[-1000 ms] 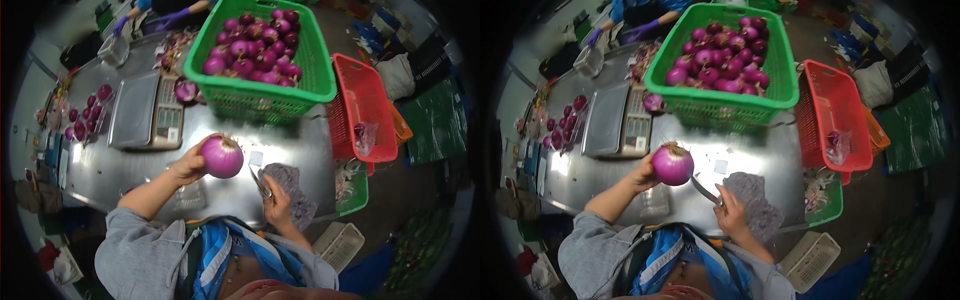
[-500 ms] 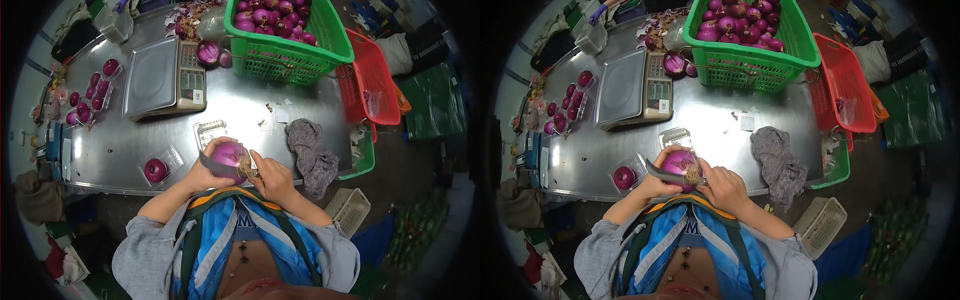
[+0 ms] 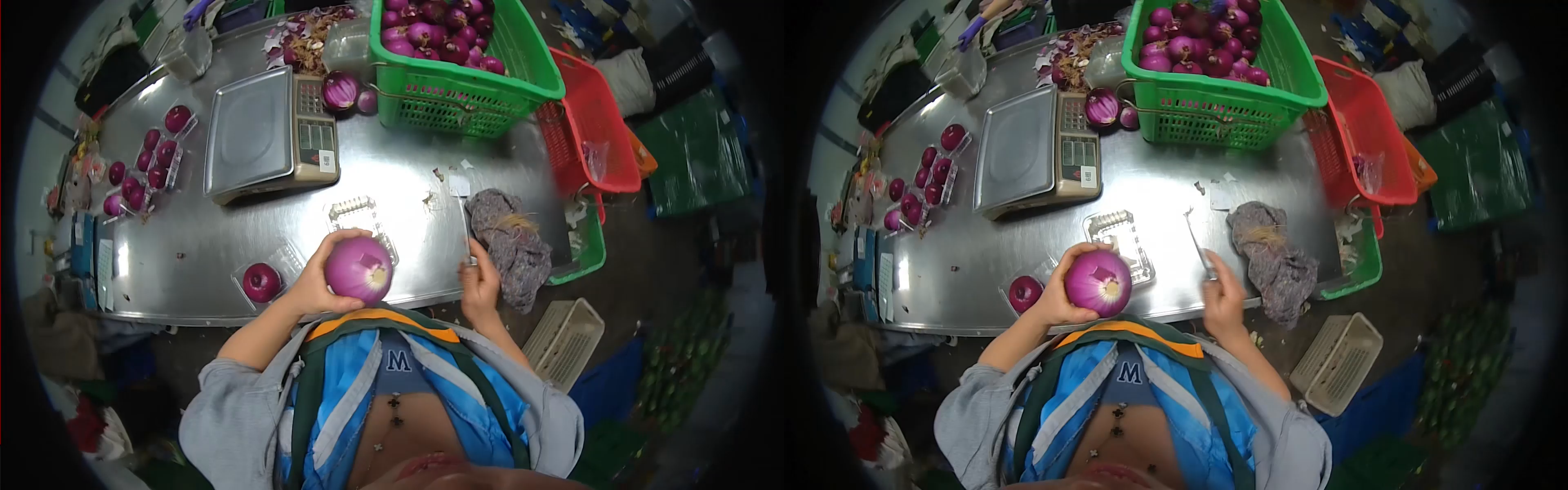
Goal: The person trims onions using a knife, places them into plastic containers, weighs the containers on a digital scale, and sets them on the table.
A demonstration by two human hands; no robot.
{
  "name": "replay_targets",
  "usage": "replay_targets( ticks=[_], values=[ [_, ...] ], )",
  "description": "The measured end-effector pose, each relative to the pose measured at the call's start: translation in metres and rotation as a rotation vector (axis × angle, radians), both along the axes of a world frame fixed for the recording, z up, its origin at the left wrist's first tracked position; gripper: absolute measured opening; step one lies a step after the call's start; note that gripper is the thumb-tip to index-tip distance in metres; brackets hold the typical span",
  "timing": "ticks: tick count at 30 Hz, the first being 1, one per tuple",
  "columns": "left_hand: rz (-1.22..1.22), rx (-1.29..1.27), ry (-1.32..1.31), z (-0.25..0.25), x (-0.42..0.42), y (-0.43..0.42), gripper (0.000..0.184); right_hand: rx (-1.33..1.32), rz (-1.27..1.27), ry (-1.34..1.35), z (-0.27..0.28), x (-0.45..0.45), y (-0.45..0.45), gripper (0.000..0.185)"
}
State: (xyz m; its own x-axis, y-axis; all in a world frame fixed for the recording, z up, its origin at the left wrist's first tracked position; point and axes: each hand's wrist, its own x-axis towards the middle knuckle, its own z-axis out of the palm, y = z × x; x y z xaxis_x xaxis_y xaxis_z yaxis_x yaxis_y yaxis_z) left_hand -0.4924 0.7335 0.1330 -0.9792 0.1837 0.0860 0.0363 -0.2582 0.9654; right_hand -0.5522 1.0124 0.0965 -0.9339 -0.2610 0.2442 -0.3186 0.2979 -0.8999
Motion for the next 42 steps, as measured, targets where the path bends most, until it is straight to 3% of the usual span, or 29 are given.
replay_targets(
  ticks=[3, 5, 6, 7, 9, 11, 12, 14, 16, 18, 19, 21, 23, 25, 27, 28, 29, 31, 32, 33, 35, 37, 38, 39, 41, 42],
  values=[
    [-0.012, 0.103, 0.173, 0.001, -0.015, 0.016, 0.092, -0.758, 0.448, -0.858, 0.013, 0.01, -0.04, 0.046],
    [0.171, -0.244, 0.448, 0.005, -0.023, 0.025, 0.092, -0.8, 0.355, -0.77, 0.022, 0.019, -0.058, 0.048],
    [0.226, -0.387, 0.546, 0.009, -0.026, 0.027, 0.089, -0.742, 0.274, -0.507, 0.028, 0.019, -0.062, 0.05],
    [0.222, -0.387, 0.553, 0.013, -0.026, 0.028, 0.089, -0.676, 0.192, -0.251, 0.033, 0.019, -0.063, 0.052],
    [0.261, -0.688, 0.629, 0.017, -0.024, 0.03, 0.084, -0.591, 0.182, -0.151, 0.045, 0.011, -0.064, 0.049],
    [0.256, -0.723, 0.686, 0.018, -0.024, 0.034, 0.08, -0.279, 0.199, 0.124, 0.06, 0.007, -0.072, 0.04],
    [0.291, -0.732, 0.67, 0.02, -0.022, 0.035, 0.08, -0.314, 0.185, 0.073, 0.059, 0.006, -0.074, 0.03],
    [0.338, -0.752, 0.673, 0.021, -0.022, 0.034, 0.079, -0.242, 0.183, 0.149, 0.048, 0.003, -0.071, 0.027],
    [0.334, -0.758, 0.667, 0.019, -0.021, 0.033, 0.08, -0.169, 0.182, 0.219, 0.044, 0.005, -0.069, 0.024],
    [0.328, -0.762, 0.661, 0.013, -0.02, 0.032, 0.081, -0.143, 0.038, -0.052, 0.042, 0.011, -0.067, 0.018],
    [0.331, -0.652, 0.628, 0.009, -0.019, 0.03, 0.084, -0.143, 0.038, -0.052, 0.038, 0.005, -0.062, 0.018],
    [0.331, -0.545, 0.596, 0.005, -0.017, 0.028, 0.087, 0.185, -0.178, 0.363, 0.019, -0.019, -0.044, 0.02],
    [0.29, -0.129, 0.381, 0.004, -0.015, 0.026, 0.093, 0.204, -0.276, 0.371, -0.004, -0.039, -0.021, 0.025],
    [0.237, -0.031, 0.369, 0.0, -0.021, 0.025, 0.098, 0.221, -0.374, 0.394, -0.005, -0.045, -0.017, 0.031],
    [0.128, 0.17, 0.489, -0.003, -0.028, 0.038, 0.101, -0.657, 0.198, -0.685, -0.007, -0.024, -0.019, 0.038],
    [0.08, 0.172, 0.583, 0.003, -0.033, 0.049, 0.103, -0.82, 0.276, -0.856, -0.01, -0.007, -0.029, 0.045],
    [0.029, 0.001, 0.697, 0.012, -0.043, 0.051, 0.106, -0.923, 0.297, -0.91, -0.006, 0.0, -0.034, 0.049],
    [0.171, -0.453, 0.794, 0.009, -0.045, 0.051, 0.112, -1.127, 0.33, -1.023, 0.01, 0.014, -0.047, 0.058],
    [0.219, -0.637, 0.732, 0.009, -0.042, 0.048, 0.118, -1.093, 0.249, -0.843, 0.009, 0.012, -0.045, 0.059],
    [0.212, -0.637, 0.741, 0.009, -0.04, 0.051, 0.118, -0.96, 0.199, -0.643, 0.021, 0.011, -0.045, 0.061],
    [-0.017, -0.053, 0.17, 0.007, -0.034, 0.055, 0.115, -0.596, 0.165, -0.303, 0.035, 0.012, -0.041, 0.063],
    [0.0, -0.11, 0.075, 0.005, -0.033, 0.052, 0.107, -0.225, 0.142, 0.074, 0.052, 0.016, -0.044, 0.056],
    [0.009, 0.072, -0.068, 0.005, -0.033, 0.053, 0.103, -0.23, 0.143, 0.072, 0.057, 0.014, -0.044, 0.056],
    [0.016, 0.252, -0.213, 0.006, -0.033, 0.053, 0.1, -0.078, 0.098, 0.264, 0.061, 0.012, -0.041, 0.056],
    [-0.007, 0.316, -0.216, 0.0, -0.03, 0.047, 0.099, 0.072, 0.052, 0.457, 0.067, 0.011, -0.03, 0.055],
    [-0.048, 0.356, -0.178, -0.001, -0.028, 0.045, 0.099, 0.169, 0.11, 0.368, 0.07, 0.014, -0.023, 0.055]
  ],
)
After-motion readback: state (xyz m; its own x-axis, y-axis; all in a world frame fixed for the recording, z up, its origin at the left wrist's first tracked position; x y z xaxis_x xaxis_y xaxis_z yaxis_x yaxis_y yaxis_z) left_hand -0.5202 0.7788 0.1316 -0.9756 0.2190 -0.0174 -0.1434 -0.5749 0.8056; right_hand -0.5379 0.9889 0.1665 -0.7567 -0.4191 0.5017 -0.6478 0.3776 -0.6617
